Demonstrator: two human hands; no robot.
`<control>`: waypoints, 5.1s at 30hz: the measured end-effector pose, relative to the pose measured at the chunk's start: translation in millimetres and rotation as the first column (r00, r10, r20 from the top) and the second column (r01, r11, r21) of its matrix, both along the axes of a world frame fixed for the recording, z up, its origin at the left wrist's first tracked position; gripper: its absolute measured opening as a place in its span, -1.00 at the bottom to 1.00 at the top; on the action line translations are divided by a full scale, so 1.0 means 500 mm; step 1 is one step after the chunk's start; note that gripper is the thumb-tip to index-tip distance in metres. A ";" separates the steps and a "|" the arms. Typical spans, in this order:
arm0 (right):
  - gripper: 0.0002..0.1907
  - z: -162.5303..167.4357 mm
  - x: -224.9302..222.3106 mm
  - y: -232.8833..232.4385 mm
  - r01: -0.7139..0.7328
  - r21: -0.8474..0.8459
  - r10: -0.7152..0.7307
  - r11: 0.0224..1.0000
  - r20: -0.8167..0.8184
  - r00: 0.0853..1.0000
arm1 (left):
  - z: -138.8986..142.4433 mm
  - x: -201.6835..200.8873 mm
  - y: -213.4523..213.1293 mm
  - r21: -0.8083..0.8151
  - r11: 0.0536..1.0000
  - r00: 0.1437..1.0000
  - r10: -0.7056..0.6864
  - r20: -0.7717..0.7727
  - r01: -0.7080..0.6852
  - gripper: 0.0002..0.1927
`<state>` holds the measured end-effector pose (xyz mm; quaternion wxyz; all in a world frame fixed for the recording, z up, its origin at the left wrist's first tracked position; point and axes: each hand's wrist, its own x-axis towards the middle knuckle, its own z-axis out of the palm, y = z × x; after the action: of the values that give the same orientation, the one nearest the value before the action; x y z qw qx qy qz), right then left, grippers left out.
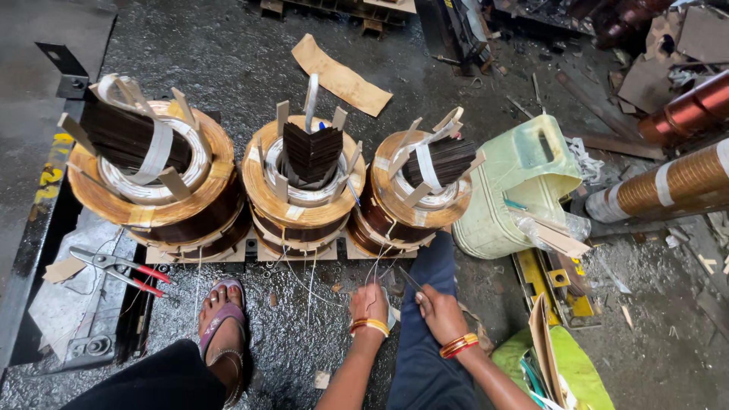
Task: The person is sitting on the floor in a workshop, working on electrical components. They are using a thin wire to tie or secure parts of the components, which appear to be coils or transformers.
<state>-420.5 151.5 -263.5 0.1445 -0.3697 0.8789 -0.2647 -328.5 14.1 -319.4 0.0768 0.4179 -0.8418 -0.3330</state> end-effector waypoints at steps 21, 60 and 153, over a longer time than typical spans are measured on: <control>-0.85 0.055 -0.020 0.080 -0.092 0.241 0.126 0.966 -0.131 0.983 | -0.029 0.014 0.026 0.751 0.395 0.767 0.156 -0.622 0.529 -0.83; -0.79 0.038 -0.142 0.040 -0.141 0.015 0.127 0.990 -0.528 0.840 | -0.047 -0.017 0.131 0.942 0.154 0.778 0.533 -0.334 0.299 -0.90; -0.83 0.096 0.044 -0.026 -0.150 0.489 0.337 0.860 -0.323 0.884 | 0.011 0.174 0.038 -0.171 0.898 0.907 -0.419 -0.048 0.406 -0.84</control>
<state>-398.7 138.3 -215.5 0.0775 -0.4823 0.8713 0.0476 -241.4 32.9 -314.2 0.0722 0.2084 -0.9307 -0.2918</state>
